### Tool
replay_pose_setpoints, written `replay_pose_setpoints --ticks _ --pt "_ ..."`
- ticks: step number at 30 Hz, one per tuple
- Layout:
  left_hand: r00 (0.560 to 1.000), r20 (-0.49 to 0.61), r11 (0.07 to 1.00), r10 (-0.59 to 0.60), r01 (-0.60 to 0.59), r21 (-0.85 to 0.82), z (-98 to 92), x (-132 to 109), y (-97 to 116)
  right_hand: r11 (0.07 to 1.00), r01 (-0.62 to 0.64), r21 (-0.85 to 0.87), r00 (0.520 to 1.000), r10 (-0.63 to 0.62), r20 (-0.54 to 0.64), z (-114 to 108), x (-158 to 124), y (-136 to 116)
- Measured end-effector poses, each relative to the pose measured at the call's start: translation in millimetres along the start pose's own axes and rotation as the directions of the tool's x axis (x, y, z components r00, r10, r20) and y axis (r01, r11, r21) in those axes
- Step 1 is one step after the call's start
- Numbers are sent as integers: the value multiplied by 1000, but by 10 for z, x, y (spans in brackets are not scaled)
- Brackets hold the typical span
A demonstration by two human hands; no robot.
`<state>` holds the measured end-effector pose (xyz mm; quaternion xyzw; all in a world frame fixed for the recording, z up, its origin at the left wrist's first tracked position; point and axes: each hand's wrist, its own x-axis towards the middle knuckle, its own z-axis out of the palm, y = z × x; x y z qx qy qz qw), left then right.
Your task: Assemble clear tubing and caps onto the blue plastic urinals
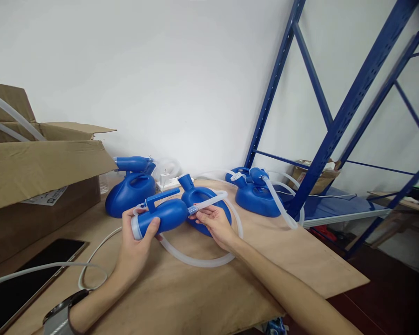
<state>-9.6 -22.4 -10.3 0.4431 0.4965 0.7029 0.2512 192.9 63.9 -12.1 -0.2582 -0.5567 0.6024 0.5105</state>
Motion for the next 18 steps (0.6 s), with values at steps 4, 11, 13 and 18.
replay_pose_setpoints --ticks 4,11,13,18 --pt "999 29 1000 13 -14 12 -10 -10 -40 1000 26 -9 1000 -26 -6 -18 16 34" --pt "1000 -3 1000 13 -13 6 8 -10 -28 996 -65 63 996 61 64 36 -30 4" --pt "1000 -12 1000 15 -15 2 13 -12 -10 991 -100 90 990 90 104 61 -54 16" --pt "1000 -7 1000 21 -21 -1 6 -17 -8 978 -137 156 979 109 173 59 -69 80"
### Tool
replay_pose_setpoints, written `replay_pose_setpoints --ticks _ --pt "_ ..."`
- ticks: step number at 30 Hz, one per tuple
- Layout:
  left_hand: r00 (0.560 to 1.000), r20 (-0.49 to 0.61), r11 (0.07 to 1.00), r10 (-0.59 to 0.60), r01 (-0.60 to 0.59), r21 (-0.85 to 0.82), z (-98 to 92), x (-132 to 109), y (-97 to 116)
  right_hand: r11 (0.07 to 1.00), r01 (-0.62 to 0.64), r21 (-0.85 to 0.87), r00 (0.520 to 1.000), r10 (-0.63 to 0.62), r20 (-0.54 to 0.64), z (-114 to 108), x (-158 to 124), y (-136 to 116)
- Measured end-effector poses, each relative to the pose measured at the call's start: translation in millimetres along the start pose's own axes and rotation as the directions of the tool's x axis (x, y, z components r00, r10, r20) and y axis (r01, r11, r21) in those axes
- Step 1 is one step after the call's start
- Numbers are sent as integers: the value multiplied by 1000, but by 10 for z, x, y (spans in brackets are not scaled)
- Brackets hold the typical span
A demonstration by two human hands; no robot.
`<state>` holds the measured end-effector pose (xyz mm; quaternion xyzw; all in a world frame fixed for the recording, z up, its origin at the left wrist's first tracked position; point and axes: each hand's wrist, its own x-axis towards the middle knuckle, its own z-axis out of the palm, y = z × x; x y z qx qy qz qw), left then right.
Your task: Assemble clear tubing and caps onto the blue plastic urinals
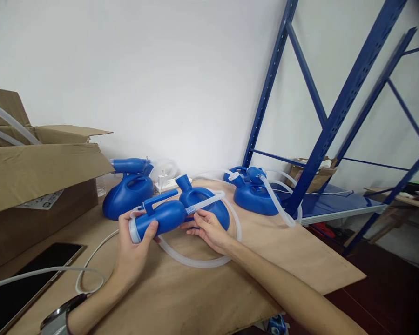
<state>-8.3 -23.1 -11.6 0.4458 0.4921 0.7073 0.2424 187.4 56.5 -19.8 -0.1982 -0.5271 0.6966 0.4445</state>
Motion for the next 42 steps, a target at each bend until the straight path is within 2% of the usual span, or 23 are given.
replay_pose_setpoints --ticks 6,11,16,21,32,42 --pt "1000 21 1000 5 -5 -3 -12 13 -37 999 23 -30 997 -21 73 -33 -1 -11" --pt "1000 -19 1000 -5 4 -17 -4 31 -23 999 19 -48 993 -13 120 -5 -37 -20" --pt "1000 -24 1000 -19 19 -8 -2 34 -10 999 3 -46 995 2 98 -14 -20 18" --pt "1000 -13 1000 -23 23 11 -4 19 5 992 14 -125 999 -9 43 -68 26 87" --pt "1000 12 999 -8 8 38 -17 23 -60 939 96 -331 994 -75 76 -101 24 112" --pt "999 26 999 -23 22 42 -19 27 -56 930 113 -349 993 -91 78 -120 27 104"
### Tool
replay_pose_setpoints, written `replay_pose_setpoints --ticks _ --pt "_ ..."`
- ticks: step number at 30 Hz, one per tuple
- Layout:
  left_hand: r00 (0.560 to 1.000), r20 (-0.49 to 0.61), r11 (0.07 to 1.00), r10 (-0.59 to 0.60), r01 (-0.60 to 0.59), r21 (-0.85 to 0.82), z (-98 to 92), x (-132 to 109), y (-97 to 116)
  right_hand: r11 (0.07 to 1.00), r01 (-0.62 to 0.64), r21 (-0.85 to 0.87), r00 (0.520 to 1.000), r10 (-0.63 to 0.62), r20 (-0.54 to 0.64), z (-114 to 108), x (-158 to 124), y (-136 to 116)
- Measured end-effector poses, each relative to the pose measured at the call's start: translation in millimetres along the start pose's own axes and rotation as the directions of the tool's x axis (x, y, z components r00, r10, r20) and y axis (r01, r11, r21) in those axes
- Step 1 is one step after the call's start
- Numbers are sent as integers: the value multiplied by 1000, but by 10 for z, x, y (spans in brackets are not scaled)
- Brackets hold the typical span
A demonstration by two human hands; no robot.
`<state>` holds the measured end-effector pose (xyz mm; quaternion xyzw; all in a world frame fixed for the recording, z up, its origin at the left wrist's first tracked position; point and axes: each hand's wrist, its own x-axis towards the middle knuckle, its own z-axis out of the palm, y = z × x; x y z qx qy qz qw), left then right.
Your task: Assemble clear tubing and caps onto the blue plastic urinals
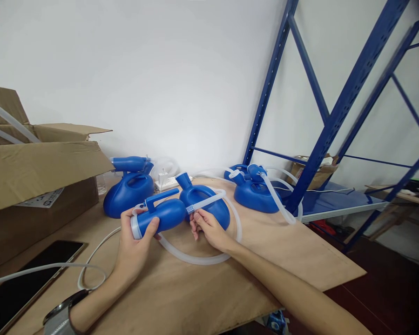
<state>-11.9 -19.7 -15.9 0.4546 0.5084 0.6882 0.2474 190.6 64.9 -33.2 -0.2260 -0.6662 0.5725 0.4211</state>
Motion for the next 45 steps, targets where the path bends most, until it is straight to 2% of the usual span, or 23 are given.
replay_pose_setpoints --ticks 15,26,32,39,45 --pt "1000 22 1000 2 -2 -8 -4 -18 -3 1000 7 -17 998 -8 -61 23 -21 -61" --pt "1000 27 1000 9 -8 -17 -12 -15 -12 997 39 -69 997 -44 -65 15 -36 -57" --pt "999 16 999 -36 37 -27 2 -15 -1 988 47 -150 994 -61 -87 22 -54 -103" --pt "993 -7 987 -117 116 -113 60 0 43 979 59 -194 992 -79 -100 19 -49 -70" --pt "974 36 958 -222 225 -177 64 16 9 960 84 -267 987 -118 -113 27 -50 -80"
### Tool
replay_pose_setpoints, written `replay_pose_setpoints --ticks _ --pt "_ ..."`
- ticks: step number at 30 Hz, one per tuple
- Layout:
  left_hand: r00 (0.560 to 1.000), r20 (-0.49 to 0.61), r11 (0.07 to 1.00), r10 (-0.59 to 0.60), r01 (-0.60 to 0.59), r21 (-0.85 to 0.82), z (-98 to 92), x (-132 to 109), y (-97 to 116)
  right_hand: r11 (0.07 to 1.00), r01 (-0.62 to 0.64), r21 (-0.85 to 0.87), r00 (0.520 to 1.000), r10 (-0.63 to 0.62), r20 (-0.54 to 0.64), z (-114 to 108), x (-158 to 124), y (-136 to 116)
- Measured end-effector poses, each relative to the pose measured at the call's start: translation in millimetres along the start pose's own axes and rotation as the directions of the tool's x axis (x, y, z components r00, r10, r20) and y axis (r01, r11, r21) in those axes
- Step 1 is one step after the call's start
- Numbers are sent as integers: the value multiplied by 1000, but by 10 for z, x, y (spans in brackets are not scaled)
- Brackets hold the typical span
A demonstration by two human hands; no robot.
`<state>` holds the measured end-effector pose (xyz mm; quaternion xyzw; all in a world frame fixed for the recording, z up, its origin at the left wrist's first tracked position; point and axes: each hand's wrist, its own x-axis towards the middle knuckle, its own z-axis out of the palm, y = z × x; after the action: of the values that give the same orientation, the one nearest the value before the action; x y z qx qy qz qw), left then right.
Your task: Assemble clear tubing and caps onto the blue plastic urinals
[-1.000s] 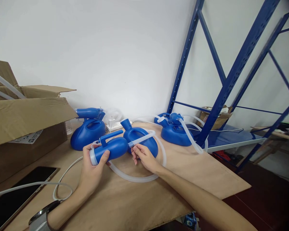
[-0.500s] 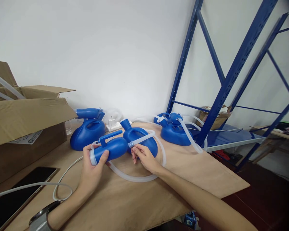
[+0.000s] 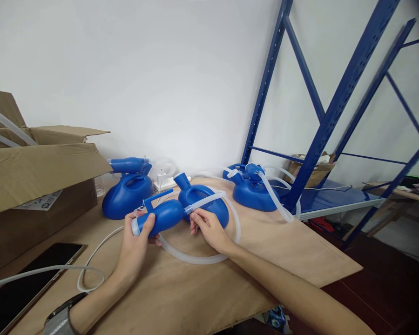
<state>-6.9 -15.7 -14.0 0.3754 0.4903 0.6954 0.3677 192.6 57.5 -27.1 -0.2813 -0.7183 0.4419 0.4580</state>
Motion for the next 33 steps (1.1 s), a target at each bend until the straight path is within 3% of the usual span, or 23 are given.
replay_pose_setpoints --ticks 6,17,33 --pt "1000 17 1000 -24 24 -4 2 -20 -30 995 5 -104 1000 -2 20 36 -24 -46" --pt "996 38 995 82 -84 45 16 -34 22 995 -14 99 998 20 -52 80 37 -16" --pt "993 -7 990 114 -113 85 31 -61 35 997 -32 77 999 34 -21 96 14 66"
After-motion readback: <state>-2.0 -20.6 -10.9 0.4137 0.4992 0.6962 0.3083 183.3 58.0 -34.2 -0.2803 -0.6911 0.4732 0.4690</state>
